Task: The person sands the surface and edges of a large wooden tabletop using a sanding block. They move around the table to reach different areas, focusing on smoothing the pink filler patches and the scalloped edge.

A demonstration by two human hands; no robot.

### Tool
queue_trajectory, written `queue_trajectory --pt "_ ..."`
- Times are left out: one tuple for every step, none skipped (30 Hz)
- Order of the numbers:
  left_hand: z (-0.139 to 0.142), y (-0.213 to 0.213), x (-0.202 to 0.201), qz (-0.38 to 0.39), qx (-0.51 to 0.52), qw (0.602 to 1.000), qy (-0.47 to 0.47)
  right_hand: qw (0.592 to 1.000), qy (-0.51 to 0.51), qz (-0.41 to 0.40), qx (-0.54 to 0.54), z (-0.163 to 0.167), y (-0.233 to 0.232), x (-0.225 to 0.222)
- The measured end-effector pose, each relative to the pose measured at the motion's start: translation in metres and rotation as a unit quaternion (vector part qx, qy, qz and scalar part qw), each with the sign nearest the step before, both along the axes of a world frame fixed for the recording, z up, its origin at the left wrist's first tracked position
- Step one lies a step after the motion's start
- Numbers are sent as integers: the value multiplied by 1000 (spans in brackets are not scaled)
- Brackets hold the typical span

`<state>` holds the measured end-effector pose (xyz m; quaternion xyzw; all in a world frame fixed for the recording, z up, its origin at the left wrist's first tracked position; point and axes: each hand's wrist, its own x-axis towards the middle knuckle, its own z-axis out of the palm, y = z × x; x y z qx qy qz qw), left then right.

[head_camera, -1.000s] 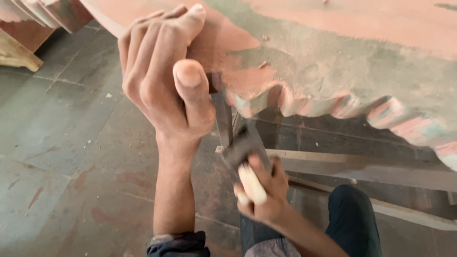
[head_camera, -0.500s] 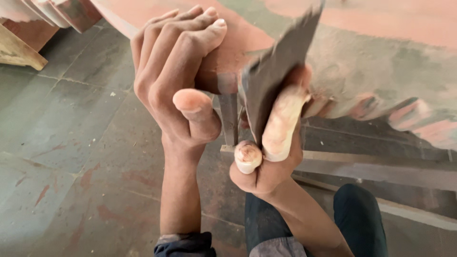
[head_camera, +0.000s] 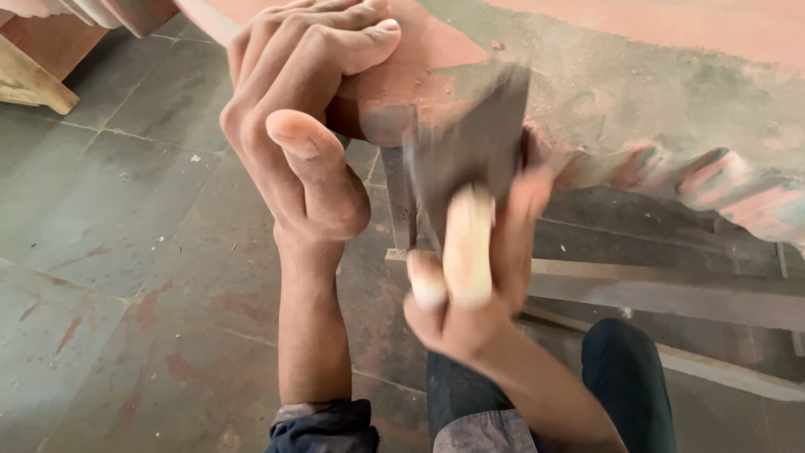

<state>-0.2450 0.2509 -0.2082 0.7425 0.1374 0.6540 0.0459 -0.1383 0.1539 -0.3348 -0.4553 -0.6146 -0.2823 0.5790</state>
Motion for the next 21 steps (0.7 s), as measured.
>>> queue_trajectory --pt "-1 2 -1 -4 3 1000 -1 1000 2 -22 22 6 11 -2" --pt "-3 3 -2 -9 6 1000 -2 999 5 -48 25 12 19 -4" --pt "-3 4 -2 -11 10 1000 -2 997 8 -73 25 15 23 -4" --pt "-4 4 -3 -13 8 1000 -2 998 9 -63 26 17 24 -5" --pt "-3 4 -3 -14 7 1000 -1 998 12 -53 25 16 22 -6" --pt "-3 4 -3 -16 2 1000 -2 999 17 -49 8 12 17 -6" --pt "-2 5 -3 -18 9 1000 -4 999 22 -44 -10 6 12 -5" --pt "-1 5 -3 -20 15 1000 -6 998 27 -42 -41 -3 5 -5" --pt "0 6 -2 -21 29 999 -8 996 30 -38 -73 -14 -2 -4" --pt "0 6 -1 -22 38 999 -11 991 43 -40 -118 -27 -6 -1" --pt "0 7 -1 -22 46 999 -14 984 57 -42 -163 -42 -10 2" --pt "-1 8 0 -23 52 998 -16 975 70 -44 -208 -59 -16 6" --pt "-3 10 0 -23 55 998 -19 974 58 -36 -214 -75 -25 14" --pt "-5 12 0 -24 58 998 -22 974 46 -25 -222 -90 -37 23" --pt "-9 14 -1 -26 55 998 -24 972 33 -14 -232 -105 -50 34" --pt "-13 16 0 -26 53 998 -28 970 26 -25 -241 -118 -61 45" --pt "-17 18 0 -26 50 998 -33 968 20 -37 -249 -129 -72 56" --pt "-21 20 1 -25 49 998 -42 966 13 -50 -254 -137 -83 69" --pt "-25 21 3 -11 42 998 -44 960 28 -65 -271 -143 -94 82" --pt "-29 22 6 1 35 998 -46 953 43 -80 -290 -146 -106 94" --pt "-33 20 9 26 21 999 -42 945 55 -95 -309 -148 -116 105"
